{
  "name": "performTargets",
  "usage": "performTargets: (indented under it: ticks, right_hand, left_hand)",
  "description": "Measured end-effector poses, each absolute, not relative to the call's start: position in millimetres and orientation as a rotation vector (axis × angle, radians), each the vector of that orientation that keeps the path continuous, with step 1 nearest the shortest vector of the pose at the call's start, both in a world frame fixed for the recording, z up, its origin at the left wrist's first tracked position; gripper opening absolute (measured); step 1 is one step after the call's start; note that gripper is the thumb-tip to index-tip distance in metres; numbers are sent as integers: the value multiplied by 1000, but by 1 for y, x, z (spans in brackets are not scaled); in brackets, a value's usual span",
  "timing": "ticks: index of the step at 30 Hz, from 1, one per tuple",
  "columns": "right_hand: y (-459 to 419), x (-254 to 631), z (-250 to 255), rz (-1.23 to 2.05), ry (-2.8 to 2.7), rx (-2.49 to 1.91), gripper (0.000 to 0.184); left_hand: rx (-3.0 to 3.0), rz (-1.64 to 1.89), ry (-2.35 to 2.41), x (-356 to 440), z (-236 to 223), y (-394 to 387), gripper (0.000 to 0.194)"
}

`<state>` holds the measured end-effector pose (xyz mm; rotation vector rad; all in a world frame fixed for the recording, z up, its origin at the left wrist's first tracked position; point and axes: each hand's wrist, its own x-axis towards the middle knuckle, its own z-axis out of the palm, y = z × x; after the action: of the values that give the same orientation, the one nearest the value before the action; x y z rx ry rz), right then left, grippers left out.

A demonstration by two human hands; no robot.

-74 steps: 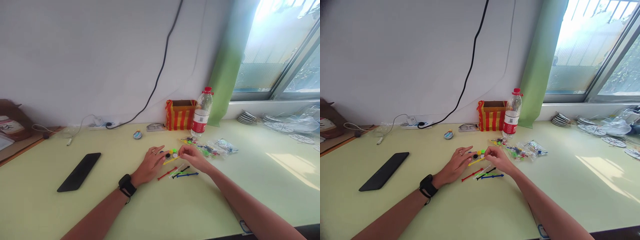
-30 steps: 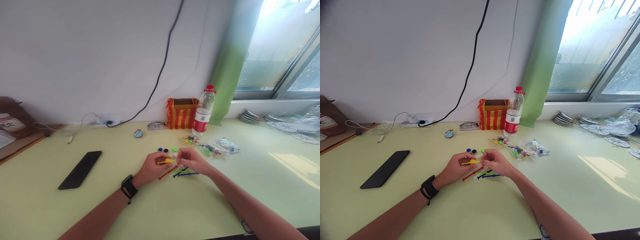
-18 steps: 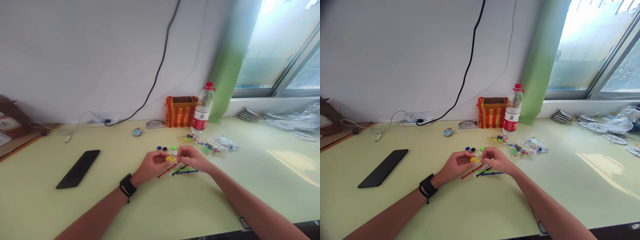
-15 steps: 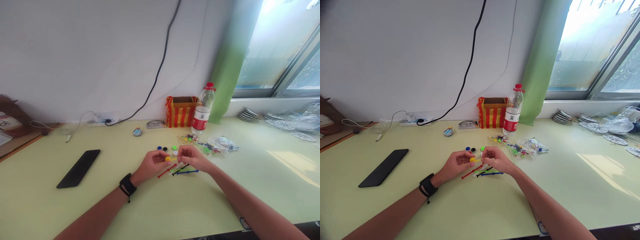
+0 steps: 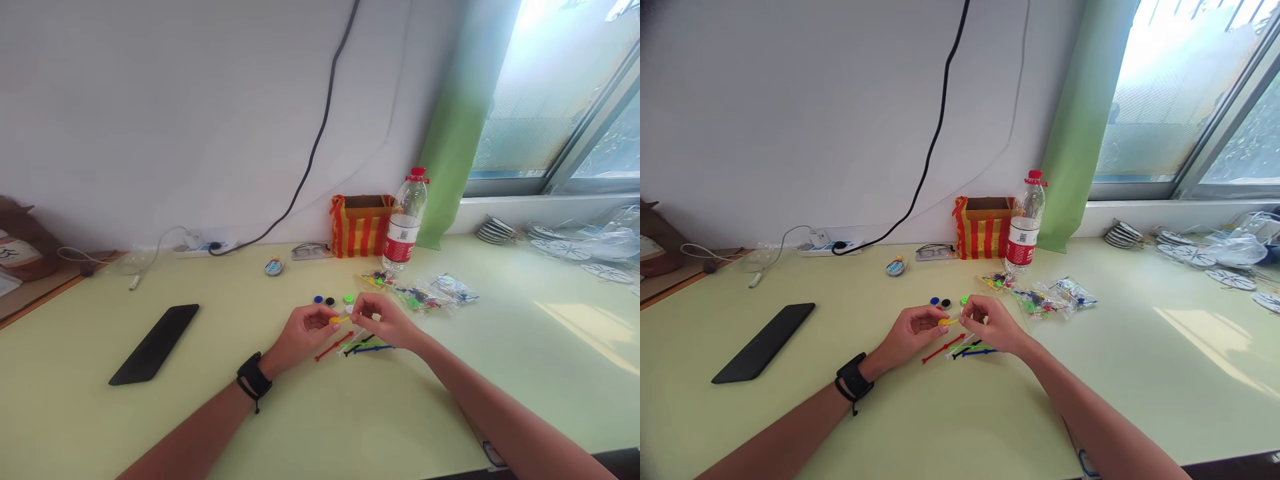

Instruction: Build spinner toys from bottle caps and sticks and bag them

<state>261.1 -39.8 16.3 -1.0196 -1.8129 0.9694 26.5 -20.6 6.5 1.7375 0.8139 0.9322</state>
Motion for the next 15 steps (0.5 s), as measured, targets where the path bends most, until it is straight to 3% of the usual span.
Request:
performTargets:
  ticks: [15]
  right_hand:
    - [-42,259,10,999,-1881,-1036,19]
  left_hand:
    - [1660,956,818,25,6,-21,23]
